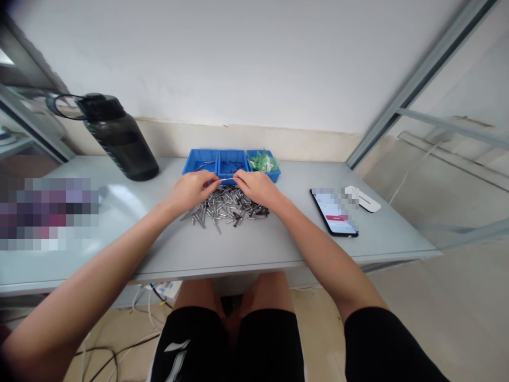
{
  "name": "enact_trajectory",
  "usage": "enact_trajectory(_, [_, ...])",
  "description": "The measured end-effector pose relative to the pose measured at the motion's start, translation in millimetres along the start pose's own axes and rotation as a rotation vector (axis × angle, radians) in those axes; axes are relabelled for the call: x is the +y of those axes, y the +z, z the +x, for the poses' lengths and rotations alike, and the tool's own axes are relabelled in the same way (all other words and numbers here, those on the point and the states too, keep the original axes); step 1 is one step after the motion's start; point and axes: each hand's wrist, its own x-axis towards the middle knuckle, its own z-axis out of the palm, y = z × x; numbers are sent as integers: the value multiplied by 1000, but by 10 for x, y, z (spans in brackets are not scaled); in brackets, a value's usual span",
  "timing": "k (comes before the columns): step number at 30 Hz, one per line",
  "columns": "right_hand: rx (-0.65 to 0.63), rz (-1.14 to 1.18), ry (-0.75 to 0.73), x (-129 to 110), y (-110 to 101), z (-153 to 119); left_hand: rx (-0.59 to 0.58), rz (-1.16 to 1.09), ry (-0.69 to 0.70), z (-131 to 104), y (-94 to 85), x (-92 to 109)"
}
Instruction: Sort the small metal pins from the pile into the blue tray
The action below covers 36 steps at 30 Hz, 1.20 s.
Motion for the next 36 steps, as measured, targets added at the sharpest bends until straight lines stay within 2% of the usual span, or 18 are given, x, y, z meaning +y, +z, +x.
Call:
enact_trajectory(28, [12,8,3,-14,-11,-1,-13,28,25,-11,-3,10])
enact_trajectory(36, [14,8,-23,-10,-12,-7,-24,20,-11,-5,-24,15])
